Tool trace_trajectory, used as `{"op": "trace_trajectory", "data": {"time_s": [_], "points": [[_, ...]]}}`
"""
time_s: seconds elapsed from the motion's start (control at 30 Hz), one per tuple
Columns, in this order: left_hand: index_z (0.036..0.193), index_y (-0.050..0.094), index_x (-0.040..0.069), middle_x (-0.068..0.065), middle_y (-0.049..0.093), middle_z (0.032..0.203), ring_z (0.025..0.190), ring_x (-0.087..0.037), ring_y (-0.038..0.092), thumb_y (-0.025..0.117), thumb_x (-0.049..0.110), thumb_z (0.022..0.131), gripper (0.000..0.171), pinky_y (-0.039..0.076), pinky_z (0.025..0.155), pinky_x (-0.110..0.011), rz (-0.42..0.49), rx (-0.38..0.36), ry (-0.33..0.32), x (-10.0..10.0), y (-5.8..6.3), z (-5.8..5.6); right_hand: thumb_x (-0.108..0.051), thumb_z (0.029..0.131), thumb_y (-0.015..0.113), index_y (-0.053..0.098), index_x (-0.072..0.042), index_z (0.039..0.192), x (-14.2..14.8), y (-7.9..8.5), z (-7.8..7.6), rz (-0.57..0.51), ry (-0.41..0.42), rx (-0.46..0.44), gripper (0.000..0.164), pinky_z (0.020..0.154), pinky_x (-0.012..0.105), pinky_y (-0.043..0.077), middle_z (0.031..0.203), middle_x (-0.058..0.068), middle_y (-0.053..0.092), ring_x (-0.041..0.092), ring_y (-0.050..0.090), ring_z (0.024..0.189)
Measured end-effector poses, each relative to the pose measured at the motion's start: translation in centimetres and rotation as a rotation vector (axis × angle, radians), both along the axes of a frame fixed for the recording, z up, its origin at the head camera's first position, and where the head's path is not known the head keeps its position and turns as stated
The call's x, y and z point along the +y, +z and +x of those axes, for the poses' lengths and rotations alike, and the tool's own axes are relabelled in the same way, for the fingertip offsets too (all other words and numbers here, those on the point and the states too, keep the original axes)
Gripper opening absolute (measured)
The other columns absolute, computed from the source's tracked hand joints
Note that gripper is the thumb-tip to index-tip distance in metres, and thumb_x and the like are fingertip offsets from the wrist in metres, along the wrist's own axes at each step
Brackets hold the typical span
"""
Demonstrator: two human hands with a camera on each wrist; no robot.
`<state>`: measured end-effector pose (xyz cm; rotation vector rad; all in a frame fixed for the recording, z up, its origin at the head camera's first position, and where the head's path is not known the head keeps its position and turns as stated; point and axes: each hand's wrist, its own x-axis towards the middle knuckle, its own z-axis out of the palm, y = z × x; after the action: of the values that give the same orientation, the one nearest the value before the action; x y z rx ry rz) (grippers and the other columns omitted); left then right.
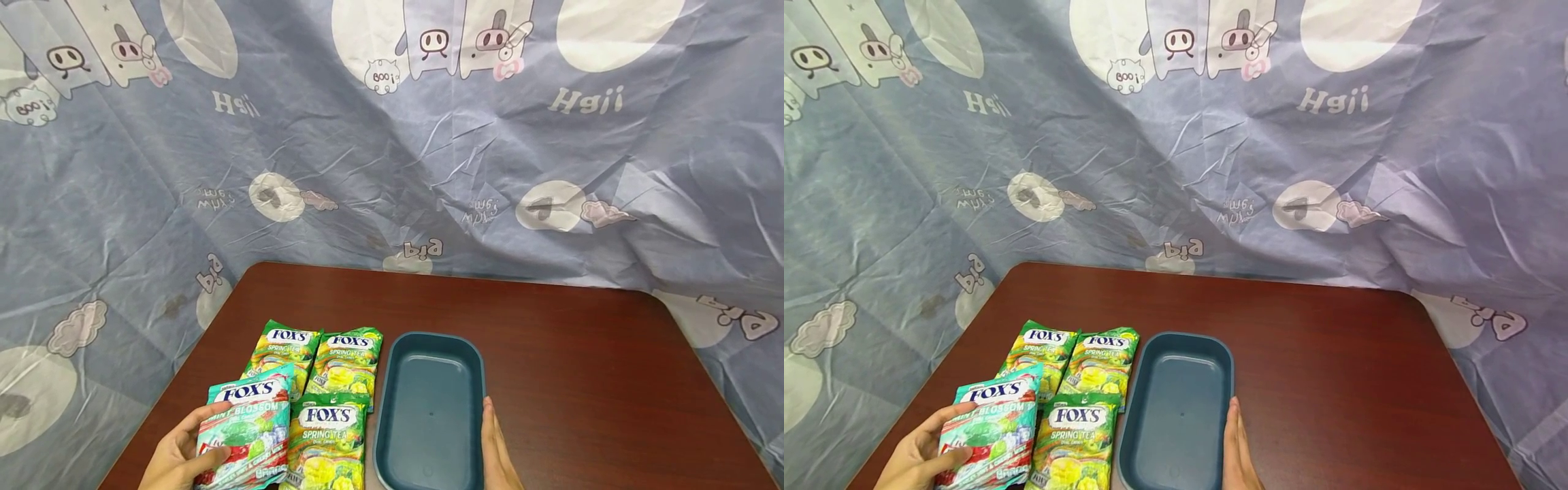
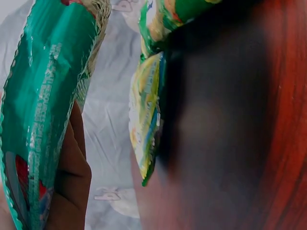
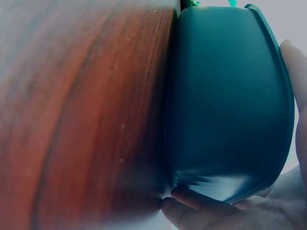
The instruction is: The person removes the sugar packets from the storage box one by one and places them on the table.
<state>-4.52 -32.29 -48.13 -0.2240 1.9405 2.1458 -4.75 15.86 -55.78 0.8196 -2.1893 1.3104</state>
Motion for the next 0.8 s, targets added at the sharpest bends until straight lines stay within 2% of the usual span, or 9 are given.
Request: {"op": "trace_trajectory", "data": {"time_s": [0.07, 0.2, 0.47, 0.53, 0.6, 0.67, 0.7, 0.8], "points": [[0.127, 0.061, 0.043, 0.007, 0.061, 0.12, 0.099, -0.029, 0.071, 0.065, -0.007, 0.091, 0.062, 0.06, 0.081, -0.046, 0.001, -0.014, -0.008, -0.4, -0.3, 0.0, -0.072, 0.098, 0.035, 0.006, 0.018, 0.154, 0.0, 0.0, 0.0, 0.0, 0.002, -0.006, 0.11, 0.118, 0.017, 0.008, 0.164, 0.032, 0.002, 0.028, 0.001, 0.155], [0.129, 0.061, 0.042, 0.005, 0.061, 0.12, 0.099, -0.029, 0.071, 0.064, -0.007, 0.092, 0.062, 0.06, 0.081, -0.047, 0.018, 0.01, -0.051, -1.1, -0.8, 0.1, -0.073, 0.098, 0.035, 0.006, 0.018, 0.154, -0.1, -0.1, 0.0, -0.006, -0.001, -0.001, 0.111, 0.118, 0.017, 0.008, 0.164, 0.033, 0.002, 0.028, 0.001, 0.155], [0.131, 0.06, 0.044, 0.014, 0.06, 0.122, 0.097, -0.025, 0.07, 0.062, -0.005, 0.095, 0.061, 0.059, 0.082, -0.043, 0.004, 0.022, -0.15, -2.3, -1.6, 0.1, -0.073, 0.097, 0.036, 0.009, 0.018, 0.154, -0.2, -0.2, 0.1, -0.006, -0.025, 0.007, 0.111, 0.118, 0.018, 0.009, 0.164, 0.032, 0.005, 0.028, 0.003, 0.155], [0.13, 0.059, 0.046, 0.013, 0.062, 0.12, 0.089, -0.021, 0.07, 0.063, -0.003, 0.095, 0.06, 0.06, 0.078, -0.04, -0.026, 0.006, -0.156, -2.7, -1.8, 0.1, -0.073, 0.097, 0.036, 0.008, 0.019, 0.153, -0.2, -0.2, 0.0, -0.005, -0.017, 0.012, 0.111, 0.119, 0.018, 0.008, 0.164, 0.034, 0.004, 0.029, 0.003, 0.155], [0.127, 0.06, 0.049, 0.014, 0.062, 0.118, 0.073, -0.017, 0.065, 0.065, 0.0, 0.095, 0.059, 0.059, 0.071, -0.037, -0.086, -0.008, -0.14, -3.0, -2.0, 0.1, -0.073, 0.098, 0.036, 0.007, 0.019, 0.153, -0.2, -0.2, 0.0, -0.002, -0.01, 0.016, 0.111, 0.119, 0.019, 0.008, 0.163, 0.035, 0.004, 0.03, 0.002, 0.155], [0.124, 0.06, 0.051, 0.018, 0.061, 0.117, 0.058, -0.018, 0.053, 0.067, 0.003, 0.094, 0.057, 0.057, 0.063, -0.037, -0.148, -0.028, -0.123, -3.2, -2.2, 0.1, -0.073, 0.098, 0.035, 0.007, 0.02, 0.153, -0.2, -0.3, -0.1, -0.001, -0.003, 0.02, 0.111, 0.119, 0.019, 0.008, 0.163, 0.035, 0.003, 0.03, 0.001, 0.155], [0.123, 0.06, 0.051, 0.021, 0.058, 0.117, 0.054, -0.019, 0.047, 0.069, 0.005, 0.094, 0.055, 0.055, 0.06, -0.037, -0.188, -0.035, -0.113, -3.3, -2.3, 0.1, -0.073, 0.098, 0.035, 0.007, 0.02, 0.153, -0.2, -0.3, -0.1, -0.001, -0.001, 0.024, 0.111, 0.119, 0.019, 0.008, 0.163, 0.036, 0.003, 0.031, 0.001, 0.155], [0.124, 0.06, 0.05, 0.026, 0.05, 0.122, 0.052, -0.023, 0.039, 0.07, 0.008, 0.094, 0.052, 0.056, 0.063, -0.039, -0.235, -0.043, -0.115, -3.5, -2.7, 0.0, -0.073, 0.098, 0.035, 0.008, 0.021, 0.152, -0.1, -0.3, -0.2, -0.002, -0.007, 0.031, 0.112, 0.119, 0.019, 0.009, 0.163, 0.035, 0.004, 0.03, 0.002, 0.155]]}}
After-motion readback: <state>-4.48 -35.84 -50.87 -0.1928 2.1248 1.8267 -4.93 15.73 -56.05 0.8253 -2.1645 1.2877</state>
